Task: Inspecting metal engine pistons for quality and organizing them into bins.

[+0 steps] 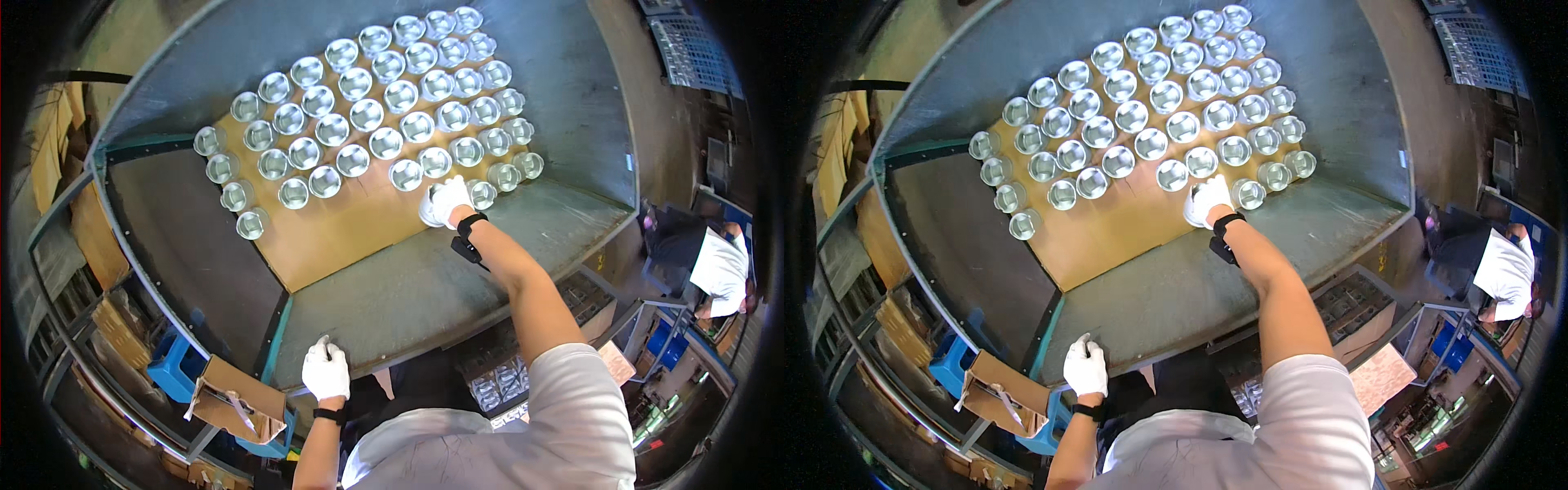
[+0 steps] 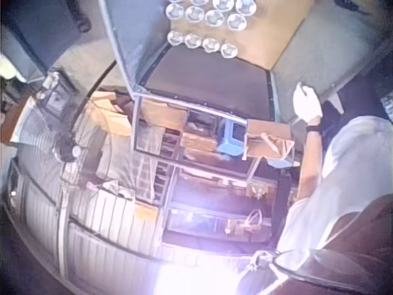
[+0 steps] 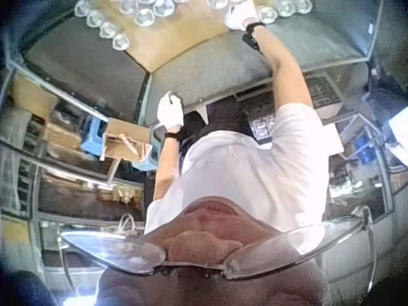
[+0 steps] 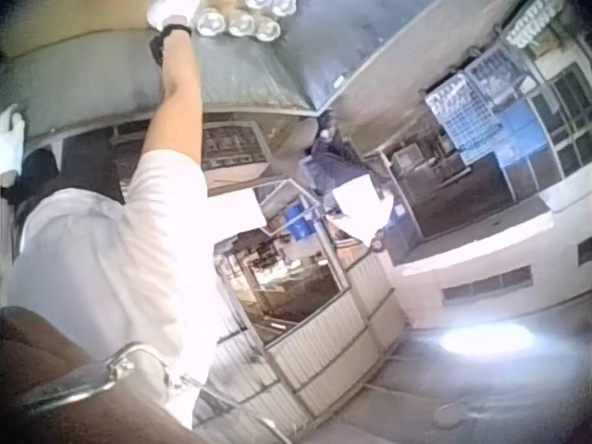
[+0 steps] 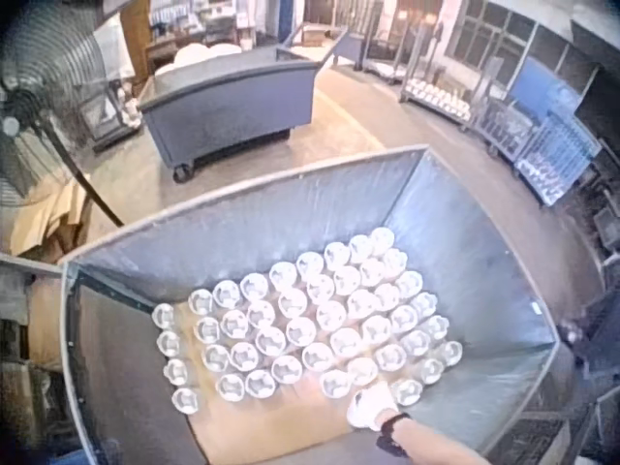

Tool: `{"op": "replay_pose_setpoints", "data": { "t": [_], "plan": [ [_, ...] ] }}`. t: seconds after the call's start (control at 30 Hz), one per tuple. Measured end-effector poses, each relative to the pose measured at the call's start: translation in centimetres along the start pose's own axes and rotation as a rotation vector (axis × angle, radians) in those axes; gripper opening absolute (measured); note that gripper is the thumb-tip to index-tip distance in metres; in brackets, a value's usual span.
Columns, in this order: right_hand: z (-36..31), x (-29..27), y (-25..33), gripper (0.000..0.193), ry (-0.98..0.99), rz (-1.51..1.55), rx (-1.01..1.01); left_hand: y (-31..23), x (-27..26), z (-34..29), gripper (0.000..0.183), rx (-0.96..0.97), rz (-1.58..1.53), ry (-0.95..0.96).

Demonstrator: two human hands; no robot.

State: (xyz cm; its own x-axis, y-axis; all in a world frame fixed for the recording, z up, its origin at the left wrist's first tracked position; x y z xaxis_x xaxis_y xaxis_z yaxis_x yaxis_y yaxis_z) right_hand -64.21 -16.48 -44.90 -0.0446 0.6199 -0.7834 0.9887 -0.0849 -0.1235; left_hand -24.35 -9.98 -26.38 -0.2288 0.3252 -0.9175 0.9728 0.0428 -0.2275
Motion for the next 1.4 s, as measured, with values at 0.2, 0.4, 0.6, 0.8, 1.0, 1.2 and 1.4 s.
{"op": "replay_pose_setpoints", "data": {
  "t": [0.2, 0.4, 0.6, 0.8, 1.0, 1.2, 1.4],
  "plan": [
    [-7.2, -4.1, -2.4, 0.023, -0.195, 1.098, -0.179, 0.0, 0.1, -0.5, 0.025, 0.009, -0.020, 0.010],
    [-17.7, -10.0, -0.6, 0.031, -0.110, 1.926, -0.177, 1.0, 0.3, -1.2, 0.029, 0.052, -0.019, 0.013],
    [-27.1, -12.2, 4.9, 0.038, -0.513, 2.488, -0.174, 1.7, -0.7, -1.2, 0.030, 0.139, -0.166, 0.077],
    [-35.0, -10.8, 11.3, 0.040, -0.460, 2.813, 0.121, 0.3, -5.8, -3.2, 0.034, 0.470, -0.607, -0.012],
    [-43.5, -12.4, 15.4, 0.039, -0.649, 2.363, -0.133, -5.4, -12.8, -11.9, 0.053, 0.003, -1.270, 1.149],
    [-53.5, -14.7, 18.3, 0.029, -0.635, 1.669, 0.039, -5.0, -11.7, -18.9, 0.056, 0.019, -1.215, 1.718],
    [-61.6, -6.7, 19.4, 0.034, -1.053, 2.319, 0.081, -5.3, -14.8, -27.7, 0.075, -0.366, -1.153, 2.053]
  ]
}}
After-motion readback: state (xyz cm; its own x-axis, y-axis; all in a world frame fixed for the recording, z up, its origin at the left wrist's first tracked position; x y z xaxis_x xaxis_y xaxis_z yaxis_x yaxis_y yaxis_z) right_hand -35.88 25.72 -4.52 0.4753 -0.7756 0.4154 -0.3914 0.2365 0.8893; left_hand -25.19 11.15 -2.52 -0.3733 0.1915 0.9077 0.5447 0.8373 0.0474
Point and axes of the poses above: each hand's wrist, its own z-axis towards the middle knuckle, its own x-axis out of the palm, y = z × x, the point moved 4 cm from there along z, towards the middle knuckle, and after that the axes turned 9 degrees about -y, right-handed, at the moved point
